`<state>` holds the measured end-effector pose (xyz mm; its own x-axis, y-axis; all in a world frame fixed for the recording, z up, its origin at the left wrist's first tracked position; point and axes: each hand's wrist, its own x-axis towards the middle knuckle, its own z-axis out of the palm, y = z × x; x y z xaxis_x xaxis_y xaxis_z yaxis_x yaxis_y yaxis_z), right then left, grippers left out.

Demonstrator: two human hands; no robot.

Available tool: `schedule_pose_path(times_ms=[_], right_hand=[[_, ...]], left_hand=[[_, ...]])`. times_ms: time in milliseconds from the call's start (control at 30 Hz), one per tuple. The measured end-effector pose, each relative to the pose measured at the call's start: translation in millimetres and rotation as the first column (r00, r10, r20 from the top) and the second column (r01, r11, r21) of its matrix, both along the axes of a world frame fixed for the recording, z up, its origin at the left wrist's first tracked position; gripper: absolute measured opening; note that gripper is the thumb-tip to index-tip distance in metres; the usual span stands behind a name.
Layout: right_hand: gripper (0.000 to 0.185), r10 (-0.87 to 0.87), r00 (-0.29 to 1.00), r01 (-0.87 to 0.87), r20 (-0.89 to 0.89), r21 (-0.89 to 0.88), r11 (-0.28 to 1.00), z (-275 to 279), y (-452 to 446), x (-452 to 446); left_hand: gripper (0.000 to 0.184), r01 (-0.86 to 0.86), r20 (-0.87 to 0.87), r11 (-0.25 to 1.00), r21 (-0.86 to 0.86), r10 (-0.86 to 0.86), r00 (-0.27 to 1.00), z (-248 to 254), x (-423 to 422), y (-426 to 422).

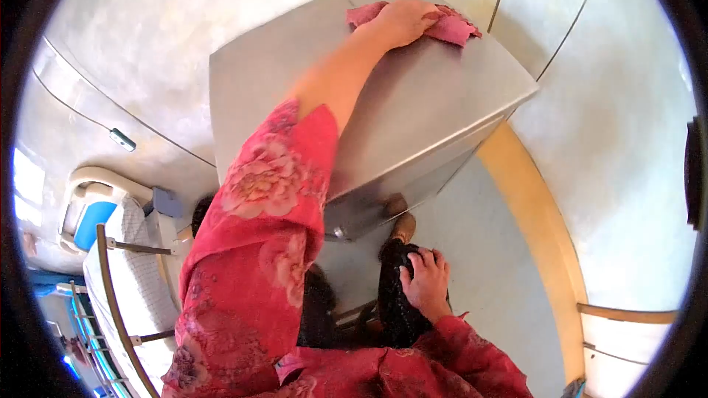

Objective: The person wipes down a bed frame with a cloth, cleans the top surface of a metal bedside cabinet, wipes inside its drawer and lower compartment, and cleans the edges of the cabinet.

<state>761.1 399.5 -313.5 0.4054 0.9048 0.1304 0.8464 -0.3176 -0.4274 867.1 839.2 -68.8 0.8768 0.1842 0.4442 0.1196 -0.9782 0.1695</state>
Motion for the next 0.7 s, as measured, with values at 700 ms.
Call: schedule_pose_path(times_ms=[700], right_hand=[[0.034, -0.055, 0.998, 0.056, -0.022, 0.018, 0.998, 4, -13, -3]], left_hand=[[0.049, -0.794, -0.148, 0.605, 0.056, 0.792, 0.592, -6, -223, 113]])
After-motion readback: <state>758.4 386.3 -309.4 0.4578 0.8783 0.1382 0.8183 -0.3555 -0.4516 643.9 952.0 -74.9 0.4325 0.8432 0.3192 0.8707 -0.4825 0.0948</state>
